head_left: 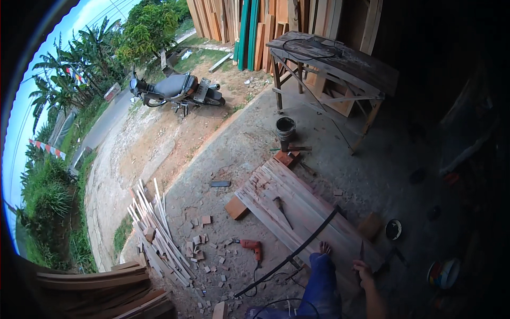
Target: The person carves a wooden piece using a hand tool.
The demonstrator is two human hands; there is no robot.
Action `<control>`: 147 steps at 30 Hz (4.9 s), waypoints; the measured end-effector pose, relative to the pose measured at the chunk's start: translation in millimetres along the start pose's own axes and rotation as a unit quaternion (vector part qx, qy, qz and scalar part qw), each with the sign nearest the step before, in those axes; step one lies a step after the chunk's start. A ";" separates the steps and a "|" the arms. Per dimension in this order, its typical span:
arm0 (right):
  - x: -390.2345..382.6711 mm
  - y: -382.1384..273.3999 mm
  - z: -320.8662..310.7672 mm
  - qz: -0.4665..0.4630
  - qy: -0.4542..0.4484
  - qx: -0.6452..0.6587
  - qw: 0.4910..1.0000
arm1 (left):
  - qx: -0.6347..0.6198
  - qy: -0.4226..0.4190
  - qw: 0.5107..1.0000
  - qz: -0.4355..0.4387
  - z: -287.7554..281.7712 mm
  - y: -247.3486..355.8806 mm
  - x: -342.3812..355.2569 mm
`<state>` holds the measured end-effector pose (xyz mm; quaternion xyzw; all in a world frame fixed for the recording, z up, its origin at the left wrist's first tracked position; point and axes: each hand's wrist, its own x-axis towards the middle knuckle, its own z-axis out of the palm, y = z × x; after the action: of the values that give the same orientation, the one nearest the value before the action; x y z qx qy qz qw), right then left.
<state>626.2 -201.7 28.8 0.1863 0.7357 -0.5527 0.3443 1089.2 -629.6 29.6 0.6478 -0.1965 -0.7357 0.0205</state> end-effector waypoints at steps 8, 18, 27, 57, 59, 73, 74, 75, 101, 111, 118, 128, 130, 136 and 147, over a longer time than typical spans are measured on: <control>89.6 -167.6 -21.5 0.030 -0.067 -0.034 0.997 | -0.347 0.112 0.931 0.010 129.6 43.3 47.7; 255.8 -315.1 7.6 0.117 -0.017 -0.093 0.989 | -0.294 -0.086 0.936 0.173 466.5 267.2 137.5; 486.9 -275.7 44.6 0.147 0.031 -0.232 0.961 | 0.033 -0.038 0.964 0.260 557.3 409.2 315.5; 937.5 -245.1 180.2 -0.096 -0.198 -0.331 0.918 | 0.017 -0.219 0.841 0.494 646.2 488.7 523.9; 926.4 -306.3 232.8 -0.229 -0.252 -0.408 0.847 | 0.022 -0.226 0.828 0.514 660.9 507.5 495.2; 875.7 -367.3 468.1 -0.409 -0.185 -0.664 0.598 | -0.148 -0.107 0.770 0.611 715.8 392.6 587.6; 886.5 -351.7 463.5 -0.408 -0.166 -0.655 0.614 | -0.156 -0.114 0.784 0.590 708.6 383.0 600.1; 895.1 -340.2 459.6 -0.394 -0.169 -0.668 0.607 | -0.170 -0.134 0.793 0.569 703.3 372.5 610.1; 874.9 -343.3 482.1 -0.257 -0.242 -0.549 0.758 | 0.190 0.062 0.804 0.560 706.0 311.6 665.8; 787.1 -375.1 510.0 -0.350 -0.402 -0.269 0.802 | 0.346 0.174 0.604 0.696 697.2 303.8 712.4; 708.5 -412.2 491.6 -0.599 -0.314 -0.223 0.702 | 0.294 0.083 0.699 0.646 746.8 342.1 675.5; 663.2 -406.4 428.5 -0.684 -0.232 -0.491 0.487 | 0.333 0.093 0.674 0.653 749.3 342.2 687.7; 667.5 -398.6 437.5 -0.627 -0.230 -0.573 0.475 | 0.337 0.069 0.694 0.633 747.2 347.2 678.7; 666.0 -396.6 434.4 -0.657 -0.249 -0.492 0.515 | 0.353 0.130 0.630 0.679 755.2 343.9 656.9; 648.0 -415.7 415.7 -0.743 -0.290 -0.202 0.569 | 0.336 0.178 0.664 0.644 720.1 328.2 703.7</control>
<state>29.6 -794.9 -211.3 -0.6702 0.5684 -0.4759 0.0365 210.8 -943.4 -471.8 0.4416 -0.7910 -0.2937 0.3050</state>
